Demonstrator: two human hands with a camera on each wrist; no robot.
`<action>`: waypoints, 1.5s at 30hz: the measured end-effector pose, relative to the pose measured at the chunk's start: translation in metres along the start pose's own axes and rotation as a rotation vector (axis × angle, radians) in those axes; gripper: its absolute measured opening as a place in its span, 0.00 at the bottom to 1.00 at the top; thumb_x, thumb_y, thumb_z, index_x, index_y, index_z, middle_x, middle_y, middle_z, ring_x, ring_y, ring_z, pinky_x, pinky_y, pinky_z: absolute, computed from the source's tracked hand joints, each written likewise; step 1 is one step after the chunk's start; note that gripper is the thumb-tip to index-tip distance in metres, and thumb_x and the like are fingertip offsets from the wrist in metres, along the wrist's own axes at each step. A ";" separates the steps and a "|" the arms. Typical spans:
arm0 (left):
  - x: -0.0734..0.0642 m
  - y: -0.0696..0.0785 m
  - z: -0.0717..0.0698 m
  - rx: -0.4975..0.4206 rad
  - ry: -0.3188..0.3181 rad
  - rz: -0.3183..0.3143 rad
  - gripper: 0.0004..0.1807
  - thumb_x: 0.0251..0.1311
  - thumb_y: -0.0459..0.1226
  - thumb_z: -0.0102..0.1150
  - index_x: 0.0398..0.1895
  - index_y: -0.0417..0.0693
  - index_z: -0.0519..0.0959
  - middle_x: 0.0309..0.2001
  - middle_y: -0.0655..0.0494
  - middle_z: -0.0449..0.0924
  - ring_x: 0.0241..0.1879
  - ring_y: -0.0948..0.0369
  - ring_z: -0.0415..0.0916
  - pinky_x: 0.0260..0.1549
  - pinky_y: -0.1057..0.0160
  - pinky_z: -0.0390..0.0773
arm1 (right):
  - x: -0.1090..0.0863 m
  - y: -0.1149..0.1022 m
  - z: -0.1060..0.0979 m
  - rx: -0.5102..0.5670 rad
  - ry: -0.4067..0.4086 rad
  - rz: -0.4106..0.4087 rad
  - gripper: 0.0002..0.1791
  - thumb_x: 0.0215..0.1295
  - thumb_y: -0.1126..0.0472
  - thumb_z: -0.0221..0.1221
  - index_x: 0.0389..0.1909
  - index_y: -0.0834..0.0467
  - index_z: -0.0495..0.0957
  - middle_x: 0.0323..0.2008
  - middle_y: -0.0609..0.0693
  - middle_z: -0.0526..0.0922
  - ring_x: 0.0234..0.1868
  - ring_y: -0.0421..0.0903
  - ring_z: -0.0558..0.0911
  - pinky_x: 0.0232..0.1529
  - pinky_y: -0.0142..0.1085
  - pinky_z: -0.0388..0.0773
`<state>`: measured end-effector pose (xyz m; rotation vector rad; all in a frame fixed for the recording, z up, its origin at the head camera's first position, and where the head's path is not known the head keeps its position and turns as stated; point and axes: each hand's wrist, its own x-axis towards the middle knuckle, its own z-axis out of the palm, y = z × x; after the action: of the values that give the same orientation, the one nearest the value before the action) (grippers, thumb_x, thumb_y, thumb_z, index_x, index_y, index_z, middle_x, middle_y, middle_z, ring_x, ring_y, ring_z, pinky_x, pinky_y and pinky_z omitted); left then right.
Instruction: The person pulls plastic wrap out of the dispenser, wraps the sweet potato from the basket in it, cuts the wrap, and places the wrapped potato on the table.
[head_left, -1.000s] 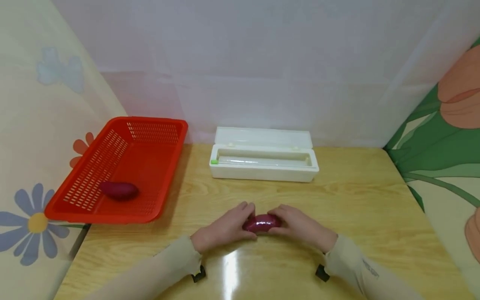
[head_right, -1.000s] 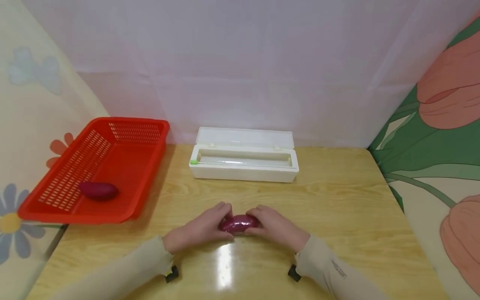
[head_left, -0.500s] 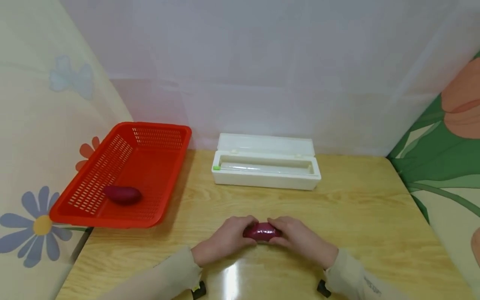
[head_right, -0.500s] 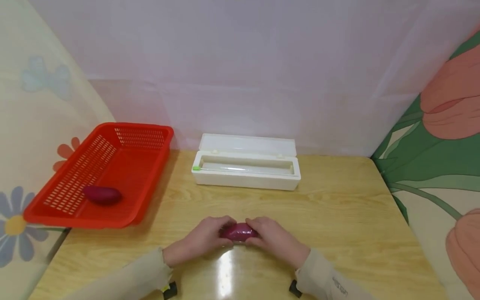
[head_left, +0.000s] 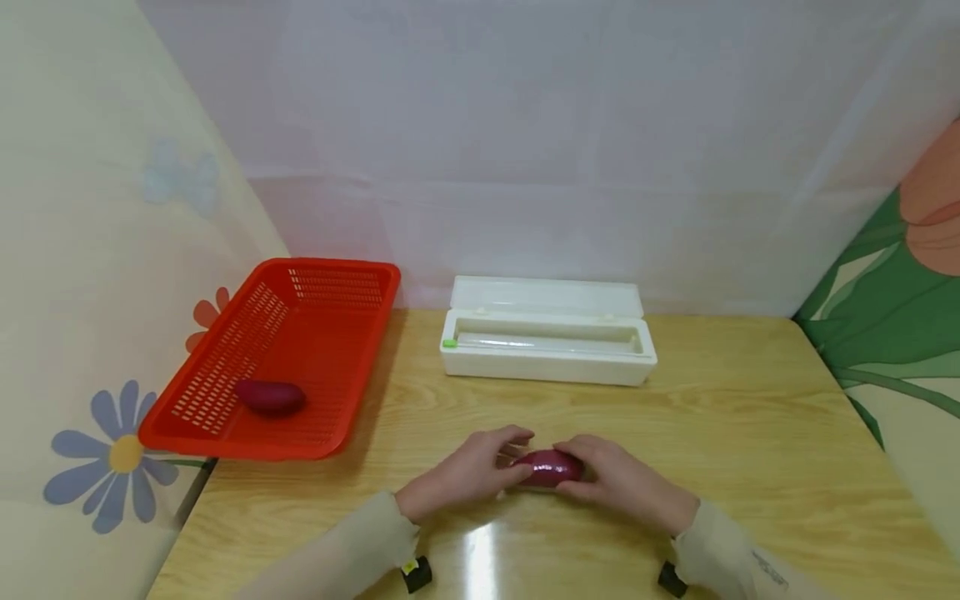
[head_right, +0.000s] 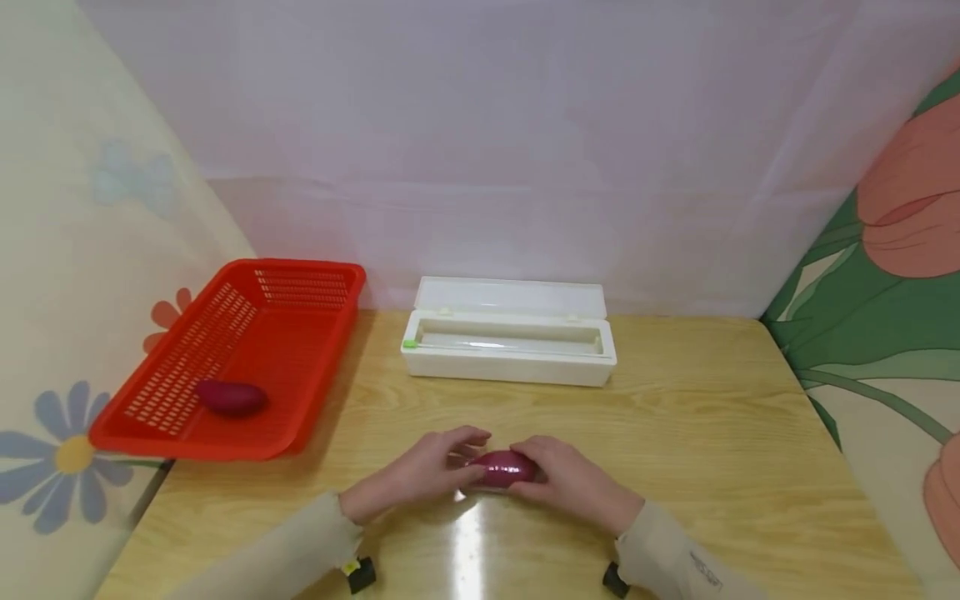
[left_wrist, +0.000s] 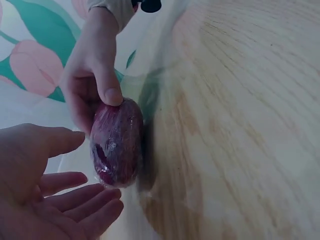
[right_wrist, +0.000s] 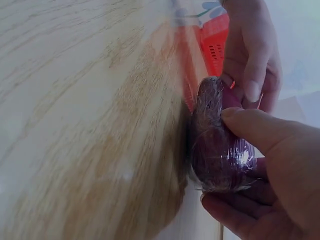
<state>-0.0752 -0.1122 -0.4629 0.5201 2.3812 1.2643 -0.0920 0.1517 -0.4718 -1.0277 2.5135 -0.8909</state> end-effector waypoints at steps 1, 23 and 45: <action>0.001 0.001 0.000 0.004 0.016 0.006 0.27 0.73 0.43 0.63 0.70 0.40 0.74 0.65 0.43 0.79 0.60 0.51 0.81 0.58 0.57 0.81 | -0.002 0.002 -0.001 -0.005 0.016 0.004 0.29 0.70 0.44 0.67 0.62 0.59 0.79 0.50 0.46 0.85 0.48 0.40 0.82 0.49 0.38 0.83; -0.036 -0.036 -0.034 0.140 0.338 -0.061 0.11 0.74 0.37 0.61 0.52 0.41 0.84 0.49 0.51 0.87 0.50 0.53 0.83 0.50 0.50 0.83 | -0.108 0.152 -0.137 -0.151 0.477 0.451 0.34 0.74 0.51 0.63 0.64 0.77 0.70 0.52 0.78 0.79 0.46 0.69 0.82 0.35 0.36 0.79; -0.039 -0.035 -0.041 0.189 0.422 -0.116 0.12 0.68 0.26 0.58 0.51 0.39 0.85 0.51 0.48 0.87 0.56 0.47 0.82 0.59 0.44 0.78 | -0.124 0.205 -0.127 -0.141 0.582 0.740 0.45 0.75 0.45 0.58 0.63 0.85 0.58 0.51 0.83 0.65 0.49 0.75 0.70 0.45 0.66 0.72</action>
<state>-0.0674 -0.1786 -0.4648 0.1717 2.8513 1.1983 -0.1728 0.4087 -0.5012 0.2270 3.0843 -0.8487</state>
